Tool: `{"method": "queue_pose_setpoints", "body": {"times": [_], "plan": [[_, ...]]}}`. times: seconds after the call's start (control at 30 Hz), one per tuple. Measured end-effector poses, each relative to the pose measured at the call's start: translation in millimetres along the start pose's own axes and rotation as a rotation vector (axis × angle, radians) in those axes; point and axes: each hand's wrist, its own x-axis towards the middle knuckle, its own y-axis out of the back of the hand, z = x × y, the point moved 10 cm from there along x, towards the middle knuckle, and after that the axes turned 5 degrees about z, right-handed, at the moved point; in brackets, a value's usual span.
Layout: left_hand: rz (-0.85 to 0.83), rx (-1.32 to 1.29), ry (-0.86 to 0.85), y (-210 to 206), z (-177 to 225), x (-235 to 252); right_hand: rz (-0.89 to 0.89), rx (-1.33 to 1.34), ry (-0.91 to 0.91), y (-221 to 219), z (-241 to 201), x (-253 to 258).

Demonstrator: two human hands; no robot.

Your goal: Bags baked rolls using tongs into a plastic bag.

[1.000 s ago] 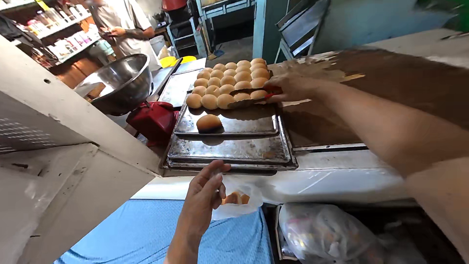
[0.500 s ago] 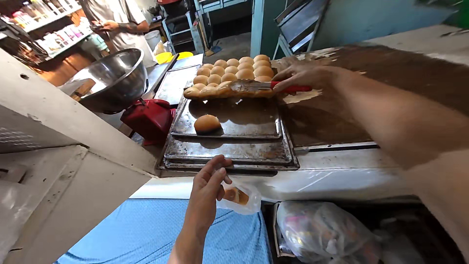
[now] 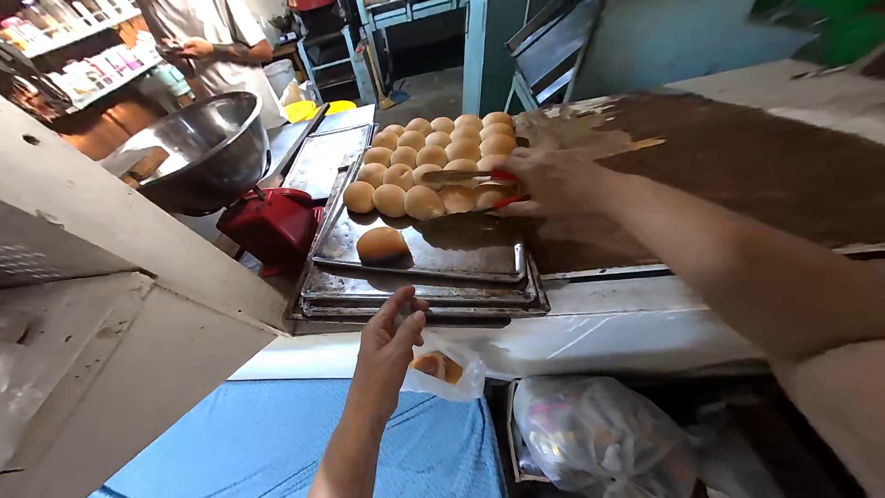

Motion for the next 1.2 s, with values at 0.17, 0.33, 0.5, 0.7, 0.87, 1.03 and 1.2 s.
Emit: {"method": "queue_pose_setpoints", "body": {"times": [0.17, 0.33, 0.5, 0.7, 0.87, 1.03, 1.2], "plan": [[-0.049, 0.176, 0.029, -6.0, 9.8, 15.5, -0.025, 0.101, 0.064, -9.3, -3.9, 7.6], [-0.080, 0.157, 0.078, -7.8, 10.1, 23.3, 0.076, 0.469, 0.014, -10.0, 28.6, 1.0], [-0.062, 0.084, 0.074, -6.4, 7.8, 25.0, 0.122, 0.749, -0.114, -2.0, 41.7, -6.8], [-0.049, 0.019, 0.122, -2.1, 0.7, 24.8, 0.129, 0.955, -0.242, 21.0, 28.8, -13.1], [-0.049, -0.027, 0.084, 1.9, 8.7, 9.9, 0.199, 1.033, -0.329, 39.2, 16.0, -16.0], [-0.003, -0.076, 0.023, 16.8, 33.5, -12.0, 0.245, 1.128, -0.329, 45.8, 13.0, -18.6], [0.067, -0.017, -0.032, 33.5, 65.7, -21.5, 0.245, 1.200, -0.311, 56.5, 7.1, -27.9]]}}
